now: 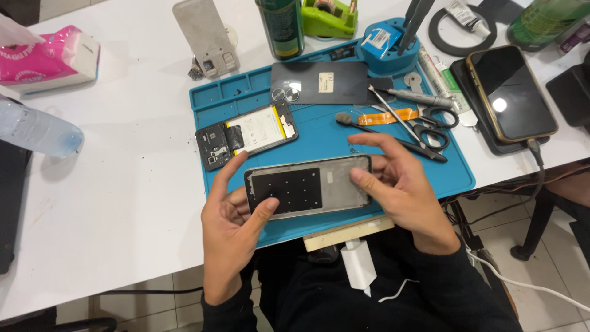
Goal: The person repairs a disassembled smartphone on a blue repair mat, pressing the battery and frame together and aligning the midframe. They then pick up a precision screwdriver and drive screws into the phone's edge, repositioning the phone as they work.
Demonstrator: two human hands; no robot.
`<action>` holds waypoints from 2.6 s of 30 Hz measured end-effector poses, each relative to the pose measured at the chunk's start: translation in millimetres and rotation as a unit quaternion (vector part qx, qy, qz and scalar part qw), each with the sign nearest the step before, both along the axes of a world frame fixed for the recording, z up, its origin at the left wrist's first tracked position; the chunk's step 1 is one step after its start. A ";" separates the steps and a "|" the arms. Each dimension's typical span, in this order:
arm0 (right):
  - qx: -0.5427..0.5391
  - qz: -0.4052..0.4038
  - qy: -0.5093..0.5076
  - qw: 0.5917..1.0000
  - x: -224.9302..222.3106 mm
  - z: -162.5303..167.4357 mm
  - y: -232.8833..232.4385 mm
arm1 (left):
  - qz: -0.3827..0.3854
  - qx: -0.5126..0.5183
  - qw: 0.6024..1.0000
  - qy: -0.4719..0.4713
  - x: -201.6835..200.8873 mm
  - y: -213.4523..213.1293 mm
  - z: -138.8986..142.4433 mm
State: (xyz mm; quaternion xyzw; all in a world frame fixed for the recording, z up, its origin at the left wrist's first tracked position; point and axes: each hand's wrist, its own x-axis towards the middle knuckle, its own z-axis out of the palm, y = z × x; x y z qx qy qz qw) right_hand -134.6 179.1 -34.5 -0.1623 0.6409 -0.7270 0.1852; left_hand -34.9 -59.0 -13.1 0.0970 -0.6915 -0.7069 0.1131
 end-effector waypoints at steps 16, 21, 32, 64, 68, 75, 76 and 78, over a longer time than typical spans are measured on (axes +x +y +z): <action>0.052 0.003 0.437 0.898 7.9 -3.8 5.9 | 0.015 -0.379 0.892 0.246 20.5 -23.5 -10.1; 0.018 -0.027 0.461 0.887 13.1 -5.7 3.1 | 0.075 -0.431 0.850 0.295 26.6 -17.9 -8.3; 0.031 -0.047 0.495 0.867 12.5 -4.2 3.9 | 0.130 -0.412 0.848 0.307 24.0 -15.6 -10.8; 0.179 0.049 0.509 0.841 20.7 -4.6 -4.8 | -0.238 -0.447 0.862 -0.033 17.8 -65.1 24.5; 0.184 0.037 0.528 0.828 23.9 -7.1 -8.1 | -0.254 -0.449 0.856 -0.017 16.4 -68.0 25.2; 0.181 0.049 0.512 0.838 21.8 0.3 -1.6 | -0.192 -0.483 0.854 -0.004 16.2 -51.4 19.3; 0.172 0.056 0.506 0.843 17.1 2.4 3.4 | -0.185 -0.486 0.854 0.003 15.3 -49.5 20.6; 0.203 -0.026 0.493 0.846 2.4 8.2 22.7 | -0.193 -0.494 0.848 0.004 12.9 -47.0 25.9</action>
